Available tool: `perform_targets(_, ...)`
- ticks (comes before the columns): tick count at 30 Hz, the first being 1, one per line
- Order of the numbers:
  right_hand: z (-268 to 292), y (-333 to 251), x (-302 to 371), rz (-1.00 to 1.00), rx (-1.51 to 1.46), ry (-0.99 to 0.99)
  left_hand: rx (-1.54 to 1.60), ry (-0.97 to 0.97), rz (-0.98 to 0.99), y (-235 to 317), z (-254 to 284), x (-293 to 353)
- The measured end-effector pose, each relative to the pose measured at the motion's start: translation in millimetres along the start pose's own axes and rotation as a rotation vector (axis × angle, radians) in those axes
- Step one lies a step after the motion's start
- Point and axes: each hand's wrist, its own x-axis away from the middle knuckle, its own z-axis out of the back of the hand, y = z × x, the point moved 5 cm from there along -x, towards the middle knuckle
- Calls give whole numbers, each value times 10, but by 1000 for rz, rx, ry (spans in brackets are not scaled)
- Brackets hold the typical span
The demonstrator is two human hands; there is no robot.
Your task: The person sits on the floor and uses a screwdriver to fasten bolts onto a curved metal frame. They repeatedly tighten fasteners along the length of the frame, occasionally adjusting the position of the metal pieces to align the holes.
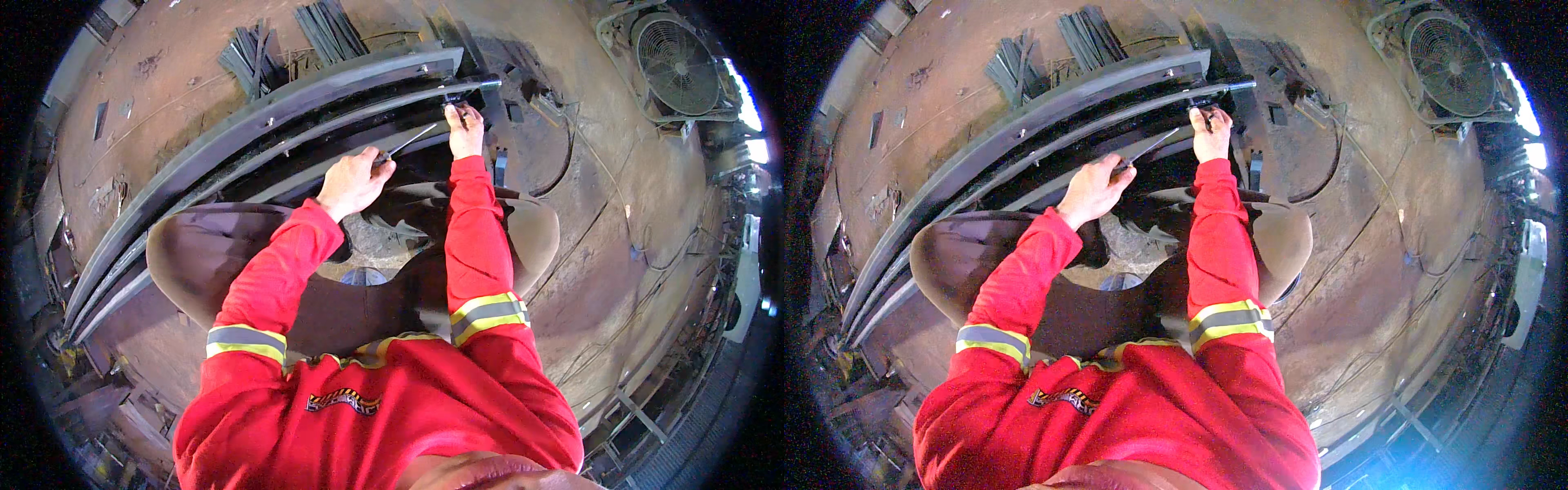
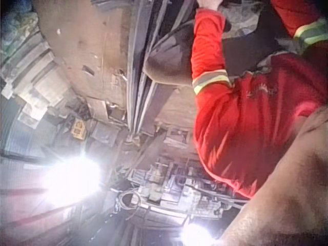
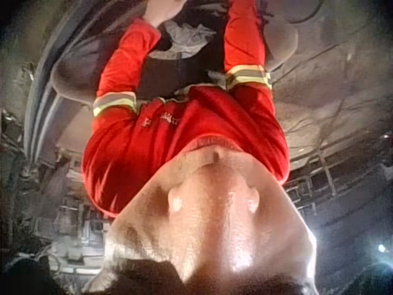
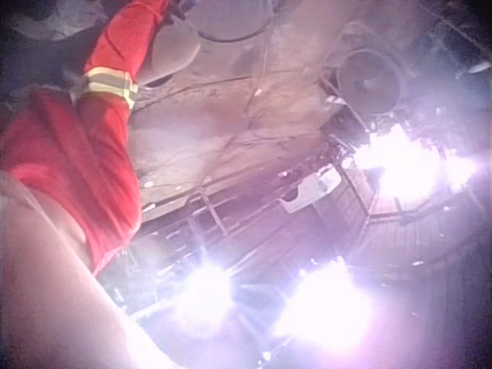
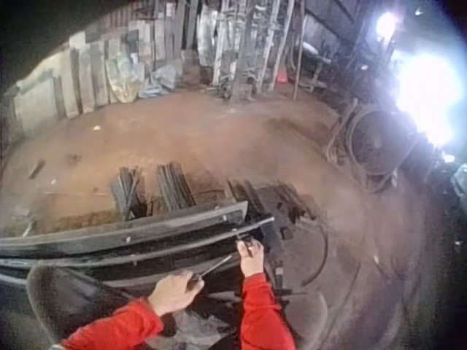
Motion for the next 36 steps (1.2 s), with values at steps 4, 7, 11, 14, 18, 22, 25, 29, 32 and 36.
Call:
perform_targets(4, -23, 121, -43, -82, -151, 20, -182, 107, 14, -25, -64, -265)
perform_targets(7, -54, 123, -79, -46, -90, -76, -229, 235, -103, 13, -69, -332)
perform_targets(11, -23, 45, -42, -66, -70, -4, -252, 231, -67, -16, -35, -410)
perform_targets(14, -10, 32, -39, -40, -10, -32, -260, 218, -89, -54, -55, -445)
perform_targets(18, -12, -18, -31, -30, -7, -65, -260, 224, -117, -77, -33, -452)
perform_targets(22, -4, 7, -66, -8, 2, -88, -259, 233, -129, -103, -55, -458)
perform_targets(25, -7, -63, -8, 1, 0, -3, -270, 215, -113, -98, -45, -447)
perform_targets(29, -17, 24, -48, -5, -8, -30, -268, 227, -128, -66, -53, -433)
perform_targets(32, -19, 69, -64, -18, -16, -38, -251, 240, -143, -69, -79, -463)
perform_targets(36, -9, -4, -10, -35, -7, -31, -265, 165, -93, -10, -115, -584)
